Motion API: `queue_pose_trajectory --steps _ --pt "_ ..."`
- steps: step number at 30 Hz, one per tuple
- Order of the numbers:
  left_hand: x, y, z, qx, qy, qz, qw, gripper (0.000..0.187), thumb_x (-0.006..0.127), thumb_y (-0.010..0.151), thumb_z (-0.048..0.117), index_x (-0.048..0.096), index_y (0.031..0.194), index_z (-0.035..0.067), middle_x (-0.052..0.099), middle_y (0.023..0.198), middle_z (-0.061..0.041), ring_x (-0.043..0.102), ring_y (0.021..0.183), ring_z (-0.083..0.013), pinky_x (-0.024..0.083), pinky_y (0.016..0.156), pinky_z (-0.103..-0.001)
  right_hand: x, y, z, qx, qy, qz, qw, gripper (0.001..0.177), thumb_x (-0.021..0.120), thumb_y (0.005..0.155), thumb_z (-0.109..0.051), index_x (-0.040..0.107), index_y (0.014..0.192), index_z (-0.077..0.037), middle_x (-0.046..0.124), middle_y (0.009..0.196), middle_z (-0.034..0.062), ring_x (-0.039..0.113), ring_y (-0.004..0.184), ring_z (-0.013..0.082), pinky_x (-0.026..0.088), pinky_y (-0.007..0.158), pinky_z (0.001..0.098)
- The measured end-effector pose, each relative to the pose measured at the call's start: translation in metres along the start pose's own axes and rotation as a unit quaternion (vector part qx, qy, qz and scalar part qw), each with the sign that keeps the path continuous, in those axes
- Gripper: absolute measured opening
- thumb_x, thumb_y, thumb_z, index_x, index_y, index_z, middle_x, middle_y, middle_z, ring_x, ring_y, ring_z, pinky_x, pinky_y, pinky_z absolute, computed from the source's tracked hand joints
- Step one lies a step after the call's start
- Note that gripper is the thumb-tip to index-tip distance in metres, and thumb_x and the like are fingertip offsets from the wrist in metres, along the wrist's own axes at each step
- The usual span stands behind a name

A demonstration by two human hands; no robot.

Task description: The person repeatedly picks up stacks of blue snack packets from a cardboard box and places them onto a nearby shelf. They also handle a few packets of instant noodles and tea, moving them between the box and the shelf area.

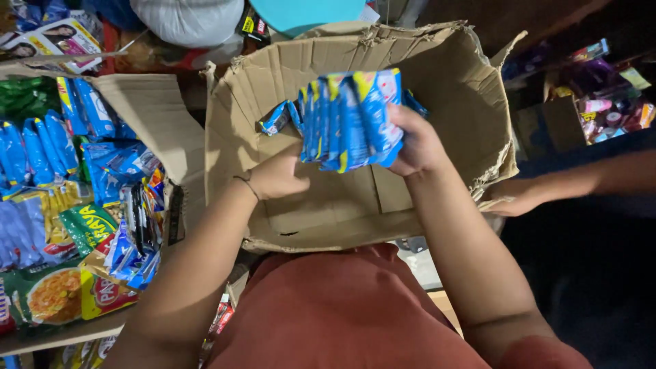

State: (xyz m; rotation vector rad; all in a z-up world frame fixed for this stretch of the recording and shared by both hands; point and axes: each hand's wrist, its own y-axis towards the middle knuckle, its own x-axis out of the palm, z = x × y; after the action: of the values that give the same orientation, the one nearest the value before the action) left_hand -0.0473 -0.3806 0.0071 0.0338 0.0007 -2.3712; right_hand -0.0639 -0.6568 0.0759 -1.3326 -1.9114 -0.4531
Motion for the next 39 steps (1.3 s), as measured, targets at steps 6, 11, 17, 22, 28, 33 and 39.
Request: queue_pose_trajectory --steps 6,11,17,22,28,33,39 --pt "0.004 0.007 -0.059 -0.14 0.107 0.097 0.979 0.037 0.061 0.094 0.016 0.06 0.13 0.007 0.069 0.115 -0.008 0.064 0.103 -0.0173 0.051 0.094 -0.03 0.005 -0.007 -0.016 -0.021 0.051 -0.019 0.998 0.049 0.072 0.097 -0.033 0.063 0.134 -0.001 0.067 0.135 0.0154 0.066 0.123 0.0312 0.05 0.115 0.0515" --pt "0.013 0.02 -0.083 -0.103 -0.048 0.221 0.969 0.027 0.055 0.108 0.028 0.056 0.124 0.007 0.061 0.102 -0.004 0.056 0.091 -0.0133 0.047 0.084 -0.029 0.018 -0.008 -0.009 -0.024 0.084 -0.049 0.995 0.05 0.071 0.098 -0.037 0.063 0.136 -0.005 0.067 0.132 0.0124 0.064 0.124 0.029 0.045 0.117 0.0492" --pt "0.031 0.03 -0.005 -0.054 -0.358 0.273 0.891 0.054 0.054 0.107 0.048 0.051 0.14 0.006 0.063 0.124 -0.006 0.06 0.112 -0.0175 0.05 0.1 -0.036 0.003 -0.002 0.008 0.024 0.091 -0.004 0.996 0.058 0.07 0.093 -0.039 0.059 0.141 -0.007 0.066 0.138 0.0123 0.063 0.129 0.0308 0.045 0.119 0.0503" --pt "0.037 0.02 0.028 -0.031 -0.514 0.192 0.835 0.08 0.056 0.091 0.066 0.045 0.149 0.012 0.06 0.141 -0.006 0.06 0.127 -0.0218 0.049 0.107 -0.046 -0.031 0.004 0.02 0.025 0.012 0.011 1.0 0.066 0.072 0.098 -0.041 0.052 0.149 -0.004 0.063 0.141 0.0129 0.06 0.13 0.0299 0.046 0.118 0.0489" --pt "0.052 0.022 0.012 0.076 -0.388 0.326 0.859 0.081 0.079 0.091 0.046 0.039 0.151 0.01 0.054 0.143 -0.003 0.051 0.135 -0.0167 0.041 0.116 -0.039 0.024 0.006 -0.002 -0.084 -0.315 0.054 0.944 0.084 0.075 0.098 -0.037 0.029 0.163 -0.009 0.054 0.152 0.0092 0.054 0.138 0.0199 0.046 0.115 0.0357" --pt "0.046 0.015 0.015 0.117 -0.305 0.407 0.853 0.086 0.081 0.091 0.044 0.039 0.153 0.002 0.053 0.143 -0.008 0.052 0.133 -0.0182 0.042 0.116 -0.037 0.071 0.005 -0.014 -0.222 -0.578 0.103 0.778 0.066 0.077 0.1 -0.017 0.038 0.152 -0.007 0.049 0.142 0.0113 0.055 0.118 0.0238 0.053 0.1 0.0331" --pt "0.038 -0.012 0.038 0.164 -0.163 0.494 0.838 0.096 0.083 0.091 0.047 0.031 0.158 0.002 0.048 0.149 -0.01 0.049 0.138 -0.0205 0.04 0.121 -0.036 0.134 0.007 -0.011 -0.247 -0.611 -0.014 0.752 0.041 0.045 0.111 -0.013 0.047 0.151 -0.002 0.057 0.146 0.0142 0.058 0.133 0.0257 0.044 0.12 0.0381"
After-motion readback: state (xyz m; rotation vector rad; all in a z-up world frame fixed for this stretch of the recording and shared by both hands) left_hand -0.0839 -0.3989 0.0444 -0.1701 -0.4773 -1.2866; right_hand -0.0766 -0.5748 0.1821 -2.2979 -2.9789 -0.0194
